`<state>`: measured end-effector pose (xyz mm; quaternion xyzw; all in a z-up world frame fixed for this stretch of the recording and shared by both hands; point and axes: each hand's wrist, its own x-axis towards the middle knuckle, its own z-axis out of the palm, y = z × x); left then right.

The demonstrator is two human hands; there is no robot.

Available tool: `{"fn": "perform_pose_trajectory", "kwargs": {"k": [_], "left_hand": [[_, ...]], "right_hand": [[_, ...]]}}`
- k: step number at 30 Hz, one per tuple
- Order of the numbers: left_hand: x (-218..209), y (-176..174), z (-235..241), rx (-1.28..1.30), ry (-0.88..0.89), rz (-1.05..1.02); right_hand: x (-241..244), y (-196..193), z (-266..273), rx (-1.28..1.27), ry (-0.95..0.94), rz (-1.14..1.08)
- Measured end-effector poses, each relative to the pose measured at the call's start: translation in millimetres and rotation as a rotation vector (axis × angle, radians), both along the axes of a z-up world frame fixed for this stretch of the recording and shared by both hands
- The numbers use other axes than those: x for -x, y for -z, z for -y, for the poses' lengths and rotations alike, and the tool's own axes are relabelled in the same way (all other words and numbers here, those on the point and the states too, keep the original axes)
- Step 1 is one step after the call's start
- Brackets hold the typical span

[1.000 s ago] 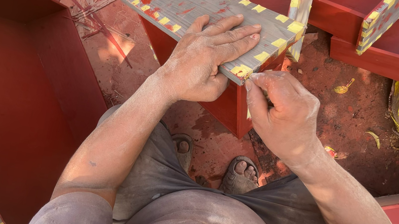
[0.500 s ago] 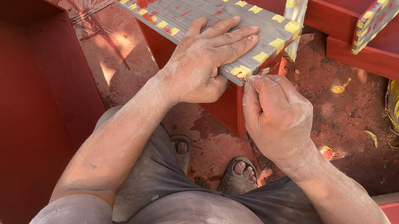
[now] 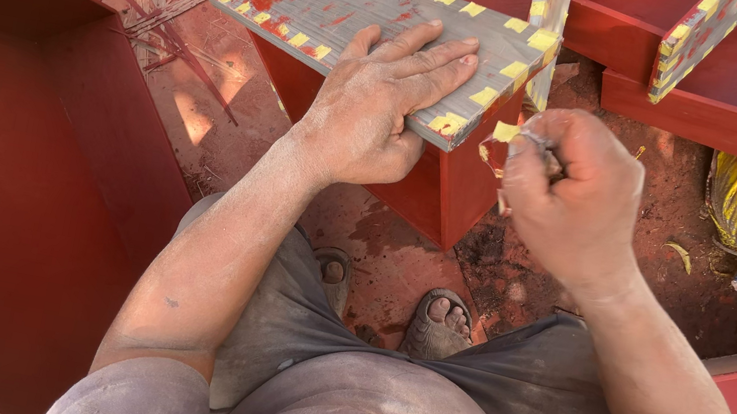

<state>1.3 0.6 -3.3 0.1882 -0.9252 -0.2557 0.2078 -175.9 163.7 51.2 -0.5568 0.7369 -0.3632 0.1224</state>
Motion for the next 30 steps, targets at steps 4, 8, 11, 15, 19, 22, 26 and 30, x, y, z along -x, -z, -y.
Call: {"fn": "perform_pose_trajectory", "kwargs": {"k": [4, 8, 11, 15, 19, 22, 26, 30], "left_hand": [[-4.9, 4.0, 2.2, -0.042, -0.006, 0.005], [1.3, 4.2, 5.2, -0.056, 0.001, -0.029], [-9.9, -17.3, 5.4, -0.024, 0.047, -0.101], [-2.2, -40.3, 5.7, -0.041, 0.082, -0.134], [-2.1, 9.6, 23.5, 0.098, 0.087, -0.109], [-16.3, 72.4, 31.6, 0.042, 0.036, -0.212], [-15.4, 109.1, 48.1, 0.039, 0.041, -0.199], [-13.1, 75.5, 32.8, 0.12, 0.038, -0.149]], "right_hand": [[15.2, 2.7, -4.6, -0.136, 0.015, 0.351], [21.3, 2.0, -6.8, -0.092, -0.123, 0.654], [14.3, -7.8, -0.7, -0.294, 0.096, 0.809], [11.1, -17.1, -7.4, -0.436, -0.036, 0.682], [22.2, 6.4, -12.0, -0.217, -0.226, 0.552], [27.4, 17.6, -16.6, -0.173, -0.251, 0.667], [37.9, 17.0, -15.6, -0.253, -0.14, 0.623], [41.8, 13.7, -12.7, -0.262, -0.088, 0.574]]}}
